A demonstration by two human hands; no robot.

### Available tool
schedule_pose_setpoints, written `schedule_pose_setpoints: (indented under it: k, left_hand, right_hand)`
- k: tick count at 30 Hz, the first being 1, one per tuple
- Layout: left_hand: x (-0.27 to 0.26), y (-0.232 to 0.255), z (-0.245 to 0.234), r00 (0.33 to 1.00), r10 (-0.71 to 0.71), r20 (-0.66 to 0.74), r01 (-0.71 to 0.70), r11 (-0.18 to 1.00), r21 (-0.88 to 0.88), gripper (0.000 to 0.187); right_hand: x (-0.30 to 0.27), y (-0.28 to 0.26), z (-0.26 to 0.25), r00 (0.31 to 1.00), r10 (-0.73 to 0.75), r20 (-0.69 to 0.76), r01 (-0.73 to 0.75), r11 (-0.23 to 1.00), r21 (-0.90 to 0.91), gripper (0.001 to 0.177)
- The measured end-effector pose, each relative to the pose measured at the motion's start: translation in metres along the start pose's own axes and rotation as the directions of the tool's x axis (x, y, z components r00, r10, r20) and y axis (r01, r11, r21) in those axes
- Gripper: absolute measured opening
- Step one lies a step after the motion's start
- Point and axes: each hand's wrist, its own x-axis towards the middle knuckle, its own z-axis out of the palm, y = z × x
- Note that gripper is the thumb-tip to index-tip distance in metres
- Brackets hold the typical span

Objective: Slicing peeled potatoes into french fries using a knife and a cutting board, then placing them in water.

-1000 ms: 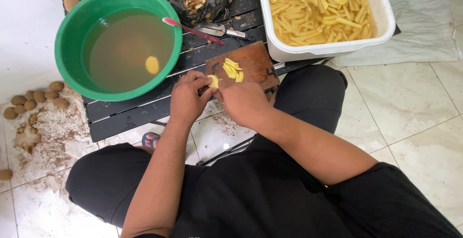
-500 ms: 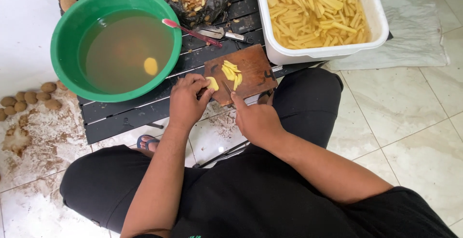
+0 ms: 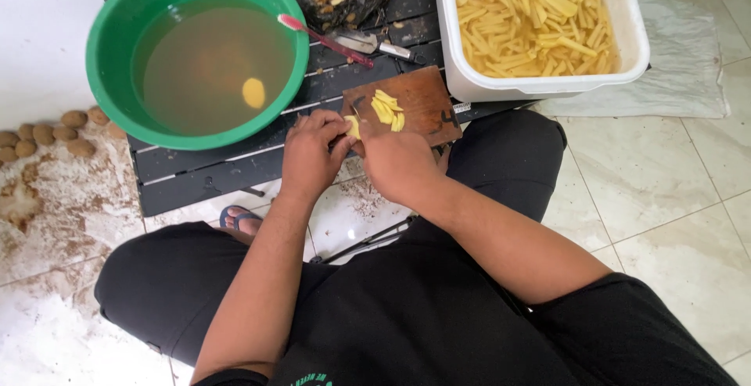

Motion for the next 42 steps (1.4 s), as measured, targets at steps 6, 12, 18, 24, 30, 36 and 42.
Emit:
schedule_pose_setpoints:
  k: [6, 12, 18, 24, 30, 36, 42]
  left_hand:
    - [0.000, 0.011, -0.009, 1.000, -0.024, -0.020, 0.023, 0.999, -0.029, 0.021]
    - [0.002, 0.012, -0.012, 1.000, -0.018, -0.005, 0.018, 0.999, -0.052, 0.021]
    - [0.003, 0.012, -0.013, 0.999, -0.043, -0.017, 0.041, 0.992, -0.121, 0.019]
    - [0.003, 0.014, -0.017, 0.997, -0.075, 0.020, 0.077, 0.989, -0.130, 0.019]
    - [0.002, 0.014, -0.018, 0.998, -0.065, 0.018, 0.067, 0.991, -0.116, 0.017]
    - [0.002, 0.011, -0.013, 0.996, -0.081, 0.029, 0.084, 0.988, -0.131, 0.017]
    - [0.001, 0.017, -0.021, 0.997, -0.079, 0.015, 0.081, 0.986, -0.147, 0.015]
  right_hand:
    - [-0.019, 0.000, 0.063, 0.992, 0.007, -0.124, -0.023, 0.991, -0.132, 0.063]
    - [-0.051, 0.006, 0.064, 0.994, -0.089, -0.064, 0.074, 0.977, -0.200, 0.066]
    - [-0.052, 0.022, 0.041, 0.997, -0.001, -0.080, 0.001, 1.000, -0.006, 0.045]
    - [-0.028, 0.017, 0.023, 1.000, 0.014, -0.027, -0.013, 1.000, 0.015, 0.039]
    - [-0.008, 0.001, 0.022, 0.998, 0.044, 0.050, -0.043, 0.999, -0.025, 0.034]
    - [-0.003, -0.009, 0.036, 0.987, -0.073, -0.144, 0.044, 0.980, -0.193, 0.011]
    - [-0.024, -0.003, 0.082, 0.973, -0.073, -0.218, -0.009, 0.935, -0.355, 0.068]
